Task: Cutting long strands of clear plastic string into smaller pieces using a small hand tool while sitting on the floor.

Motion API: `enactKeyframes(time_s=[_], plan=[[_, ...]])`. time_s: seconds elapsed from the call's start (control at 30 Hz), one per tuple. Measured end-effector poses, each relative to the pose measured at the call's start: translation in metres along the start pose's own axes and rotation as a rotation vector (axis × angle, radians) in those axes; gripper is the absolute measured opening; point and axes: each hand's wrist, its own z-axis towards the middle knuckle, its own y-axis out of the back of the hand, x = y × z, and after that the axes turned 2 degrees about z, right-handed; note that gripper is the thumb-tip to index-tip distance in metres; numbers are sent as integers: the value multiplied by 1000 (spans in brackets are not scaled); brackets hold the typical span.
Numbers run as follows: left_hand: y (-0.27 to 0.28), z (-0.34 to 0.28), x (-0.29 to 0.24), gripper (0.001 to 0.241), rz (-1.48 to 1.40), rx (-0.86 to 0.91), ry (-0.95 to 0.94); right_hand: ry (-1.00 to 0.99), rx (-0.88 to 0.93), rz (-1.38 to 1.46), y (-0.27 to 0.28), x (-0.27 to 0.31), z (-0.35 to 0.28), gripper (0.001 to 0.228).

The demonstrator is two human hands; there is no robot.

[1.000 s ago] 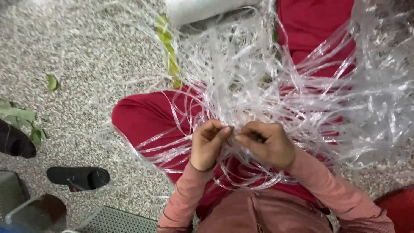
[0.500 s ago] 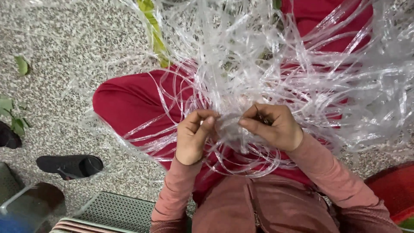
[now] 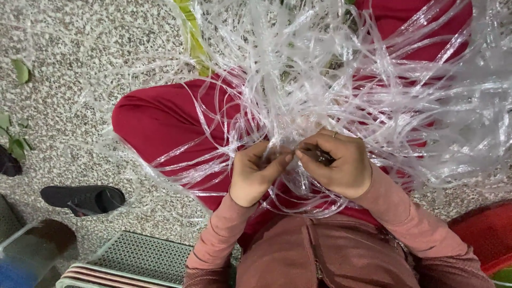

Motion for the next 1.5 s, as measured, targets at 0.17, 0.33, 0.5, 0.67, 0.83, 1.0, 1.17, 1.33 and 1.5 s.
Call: enactKeyframes(time_s=[0.17,0.33,0.5,0.67,0.83,1.0,1.17,1.33,1.5], plan=[[-6,1,0,10,-60,-4,15,74,-77,-141,-6,-23,-3,9],[1,-1,6,8,-104,-13,21,17,-247,-148,21,-53,2,7],[-7,5,19,26,-371,36,20,180,-106,122,26,-66,-18,15],[-12,11,27,23,-460,95,22,178,92,187,-1,-44,-12,23],[-3,10,35,24,-457,106,14,127,103,228,8,-33,-5,4],[10,6,34,19,-381,142,40,72,81,331,9,-37,-7,11],[-4,5,13,16,-365,116,41,115,61,234,10,-3,4,11],[-5,2,14,16,-326,114,45,133,23,151,3,-14,-4,8],[-4,-3,11,15,-284,60,1,122,-49,29,5,-47,-12,4]])
